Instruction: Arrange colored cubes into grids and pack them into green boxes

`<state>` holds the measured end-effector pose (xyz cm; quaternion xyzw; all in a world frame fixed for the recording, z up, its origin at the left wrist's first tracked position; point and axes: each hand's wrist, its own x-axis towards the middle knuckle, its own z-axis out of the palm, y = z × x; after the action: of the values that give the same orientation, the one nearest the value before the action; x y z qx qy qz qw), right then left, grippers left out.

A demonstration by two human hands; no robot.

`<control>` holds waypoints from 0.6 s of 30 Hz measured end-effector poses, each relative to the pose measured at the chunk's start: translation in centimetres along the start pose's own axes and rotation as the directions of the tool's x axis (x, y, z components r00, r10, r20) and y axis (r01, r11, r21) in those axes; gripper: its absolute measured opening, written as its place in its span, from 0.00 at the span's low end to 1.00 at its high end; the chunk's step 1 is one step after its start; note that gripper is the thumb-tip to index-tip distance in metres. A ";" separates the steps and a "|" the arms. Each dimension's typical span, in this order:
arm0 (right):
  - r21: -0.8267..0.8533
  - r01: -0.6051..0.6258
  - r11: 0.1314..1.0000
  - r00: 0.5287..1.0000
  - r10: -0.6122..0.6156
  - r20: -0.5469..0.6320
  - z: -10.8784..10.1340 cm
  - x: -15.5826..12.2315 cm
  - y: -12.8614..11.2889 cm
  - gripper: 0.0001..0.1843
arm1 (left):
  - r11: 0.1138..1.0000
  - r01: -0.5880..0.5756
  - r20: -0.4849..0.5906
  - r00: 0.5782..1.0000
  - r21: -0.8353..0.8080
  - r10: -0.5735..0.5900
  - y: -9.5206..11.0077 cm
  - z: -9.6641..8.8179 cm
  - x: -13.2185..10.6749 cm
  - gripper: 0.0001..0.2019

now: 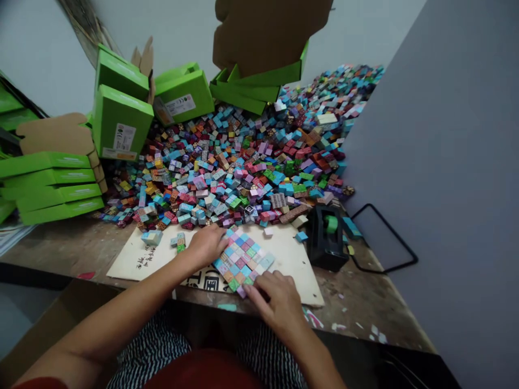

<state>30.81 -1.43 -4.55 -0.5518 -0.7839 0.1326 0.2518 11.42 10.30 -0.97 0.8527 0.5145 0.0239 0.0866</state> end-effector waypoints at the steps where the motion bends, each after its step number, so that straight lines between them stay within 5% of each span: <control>1: 0.009 -0.013 1.000 1.000 0.013 0.009 -0.2 0.4 0.6 0.22 | 1.000 0.025 0.001 1.000 -0.019 -0.025 -0.5 0.0 -0.9 0.13; 5: 0.024 -0.059 0.998 0.998 0.059 -0.010 -0.2 2.7 2.6 0.27 | 0.946 0.081 -0.001 0.996 -0.315 -0.085 -2.1 0.8 -5.0 0.13; 9: 0.053 -0.066 0.996 0.998 0.066 0.006 -0.4 4.2 3.6 0.28 | 0.744 0.100 -0.007 0.990 -0.660 -0.139 -3.0 1.9 -8.0 0.19; 12: 0.124 -0.136 0.983 0.989 0.128 0.074 -1.2 3.3 3.8 0.23 | 0.771 0.039 -0.088 0.989 -0.635 -0.123 -2.9 1.8 -8.8 0.27; 14: 0.156 -0.162 0.974 0.985 0.151 0.079 -1.6 2.2 3.8 0.18 | 0.847 -0.081 -0.160 0.987 -0.525 -0.005 -2.6 1.6 -8.7 0.32; 18: 0.066 -0.058 0.996 0.994 0.051 0.093 -1.4 1.4 3.5 0.40 | 0.916 -0.269 -0.151 0.961 -0.298 0.233 -1.9 1.5 -7.0 0.41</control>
<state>34.02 1.02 -4.71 -0.5574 -0.7742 0.1913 0.2307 6.69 4.81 -2.43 0.8842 0.3941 0.1647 0.1890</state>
